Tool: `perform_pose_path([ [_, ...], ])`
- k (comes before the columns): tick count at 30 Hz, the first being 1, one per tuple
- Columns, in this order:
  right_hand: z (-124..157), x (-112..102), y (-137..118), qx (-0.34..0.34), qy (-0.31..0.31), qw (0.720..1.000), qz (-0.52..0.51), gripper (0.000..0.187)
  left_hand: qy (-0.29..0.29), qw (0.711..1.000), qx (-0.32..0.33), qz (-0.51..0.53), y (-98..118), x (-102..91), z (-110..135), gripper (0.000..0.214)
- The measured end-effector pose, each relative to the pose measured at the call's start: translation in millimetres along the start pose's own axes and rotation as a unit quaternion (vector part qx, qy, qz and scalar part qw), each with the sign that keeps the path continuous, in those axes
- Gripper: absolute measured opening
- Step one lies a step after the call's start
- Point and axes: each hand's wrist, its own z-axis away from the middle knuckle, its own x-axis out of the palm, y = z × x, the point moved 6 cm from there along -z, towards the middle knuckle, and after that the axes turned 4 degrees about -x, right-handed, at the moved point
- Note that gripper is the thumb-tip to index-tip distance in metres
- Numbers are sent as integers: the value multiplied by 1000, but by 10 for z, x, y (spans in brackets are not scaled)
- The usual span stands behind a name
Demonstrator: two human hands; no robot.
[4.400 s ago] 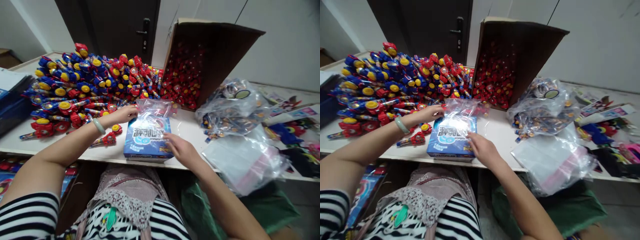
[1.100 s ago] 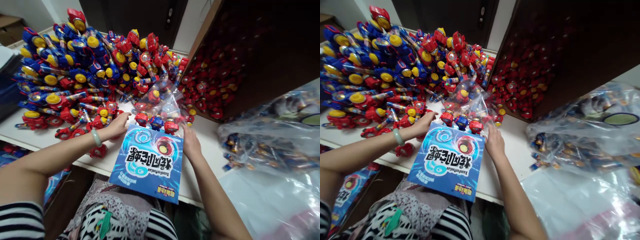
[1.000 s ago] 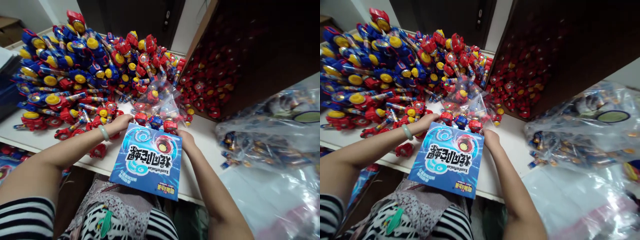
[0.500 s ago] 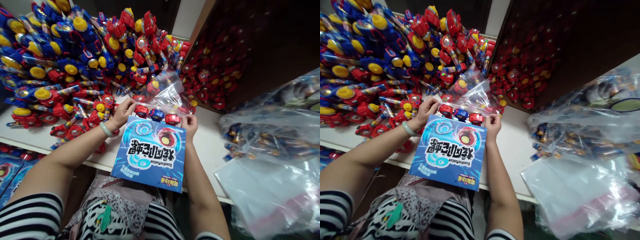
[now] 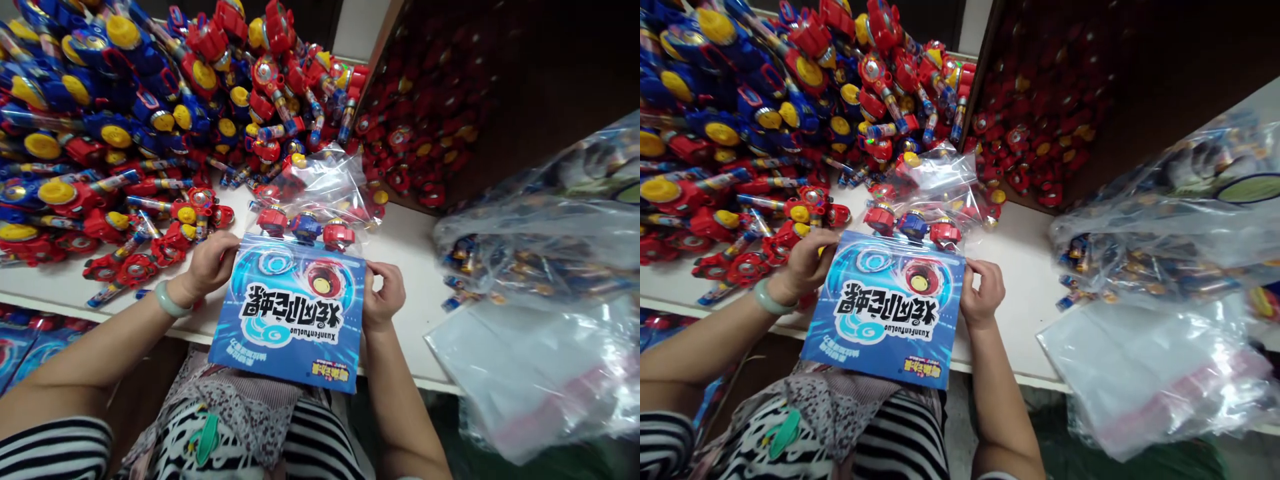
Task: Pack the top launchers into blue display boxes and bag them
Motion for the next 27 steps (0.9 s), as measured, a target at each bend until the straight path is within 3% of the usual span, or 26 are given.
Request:
perform_pose_path([
  [4, 52, -3, -19, 10, 32, 999, -27, 7, -10, 1000, -2, 11, 55, -36, 86, 23],
  [7, 185, -58, -79, -24, 44, 998, -48, 10, -12, 999, -6, 34, 57, -41, 92, 24],
  [14, 522, -180, -151, -66, 17, 993, -95, 21, -50, 995, -15, 80, 204, -109, 308, 23],
  [17, 478, -134, -142, -44, -13, 995, -92, 17, -70, 993, -20, 90, 315, -171, 512, 25],
  [20, 489, -120, -141, -7, -47, 994, -94, 11, -48, 994, -31, 98, 344, -198, 652, 27],
  [22, 582, -153, -160, -4, -54, 993, -106, 10, -28, 992, -71, 102, 282, -155, 691, 27],
  [24, 714, -200, -156, -4, -44, 992, -117, 9, -21, 979, -165, 122, 149, -55, 707, 27],
  [27, 845, -233, -38, 30, 2, 993, -112, 15, -28, 922, -335, 195, -54, 158, 733, 28],
])
